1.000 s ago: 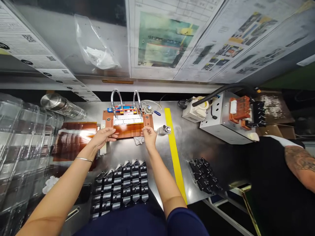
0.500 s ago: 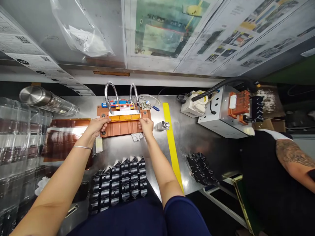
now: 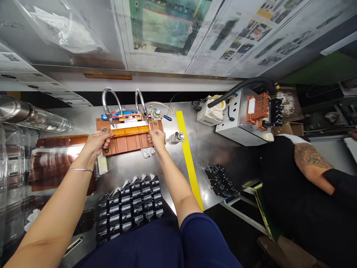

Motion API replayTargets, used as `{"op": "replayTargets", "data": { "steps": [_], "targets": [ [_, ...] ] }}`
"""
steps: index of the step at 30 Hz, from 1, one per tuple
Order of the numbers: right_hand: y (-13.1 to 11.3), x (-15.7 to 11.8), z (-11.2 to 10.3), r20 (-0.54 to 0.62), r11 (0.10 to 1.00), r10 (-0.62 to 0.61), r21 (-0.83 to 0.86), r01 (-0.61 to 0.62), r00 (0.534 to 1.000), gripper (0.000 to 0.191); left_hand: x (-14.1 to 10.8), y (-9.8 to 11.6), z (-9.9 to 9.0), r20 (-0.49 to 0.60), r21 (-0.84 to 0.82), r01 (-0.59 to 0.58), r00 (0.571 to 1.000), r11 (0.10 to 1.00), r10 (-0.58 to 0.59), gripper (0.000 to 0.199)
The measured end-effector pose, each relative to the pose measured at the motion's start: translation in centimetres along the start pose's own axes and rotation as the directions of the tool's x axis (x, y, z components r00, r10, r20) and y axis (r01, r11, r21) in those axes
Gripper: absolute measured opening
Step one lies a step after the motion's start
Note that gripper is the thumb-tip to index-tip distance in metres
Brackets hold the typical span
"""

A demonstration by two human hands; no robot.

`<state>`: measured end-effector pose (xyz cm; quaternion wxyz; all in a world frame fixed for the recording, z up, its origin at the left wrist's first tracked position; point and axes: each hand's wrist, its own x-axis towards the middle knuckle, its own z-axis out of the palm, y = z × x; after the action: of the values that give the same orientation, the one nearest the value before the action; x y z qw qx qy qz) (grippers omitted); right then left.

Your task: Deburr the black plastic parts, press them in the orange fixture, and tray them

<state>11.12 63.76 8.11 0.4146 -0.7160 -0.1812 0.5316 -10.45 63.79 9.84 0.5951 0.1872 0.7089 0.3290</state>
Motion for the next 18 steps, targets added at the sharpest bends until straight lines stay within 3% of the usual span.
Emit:
{"op": "replayTargets", "data": {
  "steps": [9, 13, 16, 17, 18],
  "targets": [
    [-0.3, 0.5, 0.0, 0.043, 0.997, 0.061, -0.047, -0.059, 0.997, 0.02, 0.2, 0.0, -0.1, -0.017, 0.045, -0.014, 1.0, 0.999, 0.014, 0.027],
    [-0.2, 0.6, -2.3, 0.134, 0.989, 0.113, -0.115, -0.098, 0.985, 0.023, 0.7, 0.3, -0.9, 0.05, 0.094, 0.027, 0.998, 0.995, -0.032, 0.024],
    [2.3, -2.5, -6.1, 0.137, 0.97, -0.089, -0.213, 0.117, 0.987, 0.025, 0.3, 0.1, -2.4, 0.141, 0.079, 0.021, 0.989, 0.997, -0.032, 0.015],
    [3.9, -4.2, -7.6, 0.155, 0.934, -0.198, -0.27, 0.234, 0.968, 0.026, 0.0, -0.1, -2.9, 0.151, 0.063, 0.007, 0.988, 0.998, -0.016, 0.013],
    [5.8, -6.2, -9.2, 0.164, 0.917, -0.224, -0.297, 0.265, 0.961, 0.026, -0.5, -0.4, -3.5, 0.144, 0.044, -0.009, 0.99, 0.999, 0.002, 0.012]
  ]
}}
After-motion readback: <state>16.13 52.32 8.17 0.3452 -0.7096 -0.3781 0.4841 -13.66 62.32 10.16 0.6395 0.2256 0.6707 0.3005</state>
